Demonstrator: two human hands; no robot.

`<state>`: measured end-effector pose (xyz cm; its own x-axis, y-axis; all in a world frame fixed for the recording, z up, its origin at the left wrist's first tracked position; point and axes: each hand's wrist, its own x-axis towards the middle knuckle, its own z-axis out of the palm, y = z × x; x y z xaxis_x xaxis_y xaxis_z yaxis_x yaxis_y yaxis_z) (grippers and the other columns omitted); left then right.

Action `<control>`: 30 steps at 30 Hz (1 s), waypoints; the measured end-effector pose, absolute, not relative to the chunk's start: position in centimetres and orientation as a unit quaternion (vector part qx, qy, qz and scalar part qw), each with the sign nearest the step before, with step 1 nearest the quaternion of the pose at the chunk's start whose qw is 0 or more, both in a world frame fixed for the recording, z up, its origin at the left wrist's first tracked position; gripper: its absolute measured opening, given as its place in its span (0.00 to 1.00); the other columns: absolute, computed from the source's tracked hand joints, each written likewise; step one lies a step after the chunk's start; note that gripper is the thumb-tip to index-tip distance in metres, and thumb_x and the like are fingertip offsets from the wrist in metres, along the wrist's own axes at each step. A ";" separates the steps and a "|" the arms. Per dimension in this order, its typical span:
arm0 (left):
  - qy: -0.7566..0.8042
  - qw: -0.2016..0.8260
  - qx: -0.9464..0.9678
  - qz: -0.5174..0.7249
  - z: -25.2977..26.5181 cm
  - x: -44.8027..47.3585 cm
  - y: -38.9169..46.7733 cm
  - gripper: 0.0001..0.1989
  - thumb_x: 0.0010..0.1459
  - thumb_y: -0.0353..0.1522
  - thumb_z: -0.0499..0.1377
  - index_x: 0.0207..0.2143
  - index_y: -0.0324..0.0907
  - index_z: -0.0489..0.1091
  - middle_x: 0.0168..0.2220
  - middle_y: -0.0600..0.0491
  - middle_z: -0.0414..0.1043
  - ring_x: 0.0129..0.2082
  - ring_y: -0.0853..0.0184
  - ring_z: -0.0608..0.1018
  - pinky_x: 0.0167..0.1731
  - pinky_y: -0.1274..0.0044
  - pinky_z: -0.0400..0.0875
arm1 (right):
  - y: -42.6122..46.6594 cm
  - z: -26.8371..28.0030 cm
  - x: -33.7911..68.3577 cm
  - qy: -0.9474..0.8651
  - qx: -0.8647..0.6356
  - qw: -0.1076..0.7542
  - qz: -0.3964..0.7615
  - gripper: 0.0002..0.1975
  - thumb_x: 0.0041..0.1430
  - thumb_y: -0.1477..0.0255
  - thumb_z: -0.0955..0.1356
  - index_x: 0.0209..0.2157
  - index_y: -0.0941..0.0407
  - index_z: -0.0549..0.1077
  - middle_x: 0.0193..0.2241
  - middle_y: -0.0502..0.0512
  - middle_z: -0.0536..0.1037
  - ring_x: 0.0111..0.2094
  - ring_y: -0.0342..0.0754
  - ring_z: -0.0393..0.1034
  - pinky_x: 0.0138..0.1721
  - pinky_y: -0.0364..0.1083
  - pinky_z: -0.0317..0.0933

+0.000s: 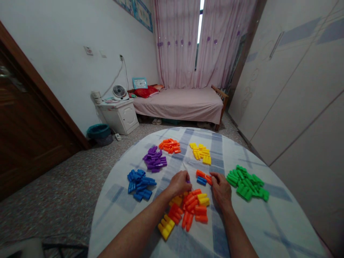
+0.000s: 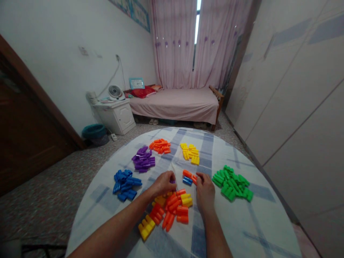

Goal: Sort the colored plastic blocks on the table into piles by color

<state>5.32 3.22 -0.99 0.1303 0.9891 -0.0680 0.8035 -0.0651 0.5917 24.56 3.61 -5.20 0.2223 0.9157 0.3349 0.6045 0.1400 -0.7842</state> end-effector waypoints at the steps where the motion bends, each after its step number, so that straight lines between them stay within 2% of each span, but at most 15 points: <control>1: 0.634 0.261 0.702 0.196 -1.1 5.0 3.4 0.08 0.43 0.28 0.60 0.30 0.39 0.70 0.28 0.54 0.72 0.29 0.69 0.74 0.27 0.80 0.66 | 3.6 -5.2 24.6 -0.600 -0.634 0.458 0.170 0.18 0.55 0.64 0.58 0.38 0.58 0.73 0.37 0.57 0.75 0.38 0.50 0.69 0.43 0.49 0.60; 5: 0.634 0.248 0.682 0.268 -0.4 2.5 5.0 0.09 0.50 0.25 0.56 0.36 0.38 0.70 0.29 0.54 0.74 0.28 0.72 0.75 0.28 0.81 0.67 | 3.6 -5.2 24.6 -0.599 -0.636 0.456 0.170 0.18 0.55 0.64 0.58 0.38 0.58 0.73 0.37 0.57 0.75 0.39 0.51 0.69 0.43 0.49 0.60; 9: 0.663 0.177 0.658 0.312 1.1 -1.7 7.5 0.10 0.53 0.27 0.53 0.38 0.37 0.70 0.33 0.51 0.74 0.32 0.70 0.75 0.34 0.78 0.68 | 3.4 -4.9 24.5 -0.599 -0.640 0.452 0.166 0.18 0.55 0.65 0.58 0.38 0.58 0.73 0.37 0.57 0.75 0.39 0.51 0.69 0.43 0.49 0.60; 16: 0.699 0.067 0.652 0.285 2.1 -6.9 10.6 0.07 0.51 0.26 0.54 0.31 0.40 0.72 0.33 0.49 0.73 0.37 0.63 0.75 0.41 0.72 0.67 | 3.5 -5.0 24.5 -0.597 -0.639 0.456 0.166 0.17 0.55 0.64 0.58 0.37 0.57 0.73 0.38 0.57 0.75 0.39 0.51 0.69 0.43 0.49 0.60; 20: 0.687 0.030 0.670 0.280 2.1 -6.1 10.3 0.10 0.53 0.27 0.52 0.36 0.38 0.72 0.41 0.44 0.71 0.46 0.58 0.71 0.49 0.67 0.62 | 3.6 -5.1 24.5 -0.596 -0.638 0.458 0.166 0.18 0.55 0.65 0.58 0.37 0.57 0.74 0.37 0.58 0.75 0.38 0.50 0.69 0.42 0.49 0.60; 23: 0.645 0.047 0.714 0.268 1.4 -3.3 9.1 0.11 0.54 0.28 0.53 0.38 0.39 0.71 0.42 0.47 0.71 0.46 0.61 0.71 0.51 0.70 0.62 | 3.6 -5.1 24.4 -0.596 -0.641 0.455 0.166 0.18 0.55 0.65 0.58 0.37 0.58 0.74 0.37 0.58 0.75 0.38 0.50 0.69 0.42 0.49 0.60; 27: 0.533 0.140 0.800 0.238 0.0 2.1 6.7 0.10 0.54 0.29 0.55 0.39 0.42 0.71 0.39 0.51 0.72 0.40 0.66 0.73 0.45 0.74 0.67 | 3.7 -5.2 24.5 -0.598 -0.636 0.459 0.168 0.17 0.55 0.66 0.58 0.37 0.58 0.74 0.36 0.58 0.75 0.38 0.50 0.69 0.42 0.48 0.60; 30: 0.451 0.162 0.851 0.216 -0.8 5.6 5.5 0.12 0.54 0.29 0.56 0.41 0.45 0.71 0.41 0.52 0.70 0.42 0.67 0.72 0.44 0.77 0.66 | 3.8 -5.4 24.6 -0.600 -0.630 0.464 0.167 0.17 0.55 0.67 0.58 0.37 0.57 0.74 0.36 0.58 0.76 0.38 0.49 0.69 0.42 0.48 0.60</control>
<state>5.61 5.47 -0.79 0.5004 0.8371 0.2212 0.6975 -0.5411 0.4697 24.59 3.79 -5.39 0.2241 0.9112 0.3456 0.6005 0.1502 -0.7854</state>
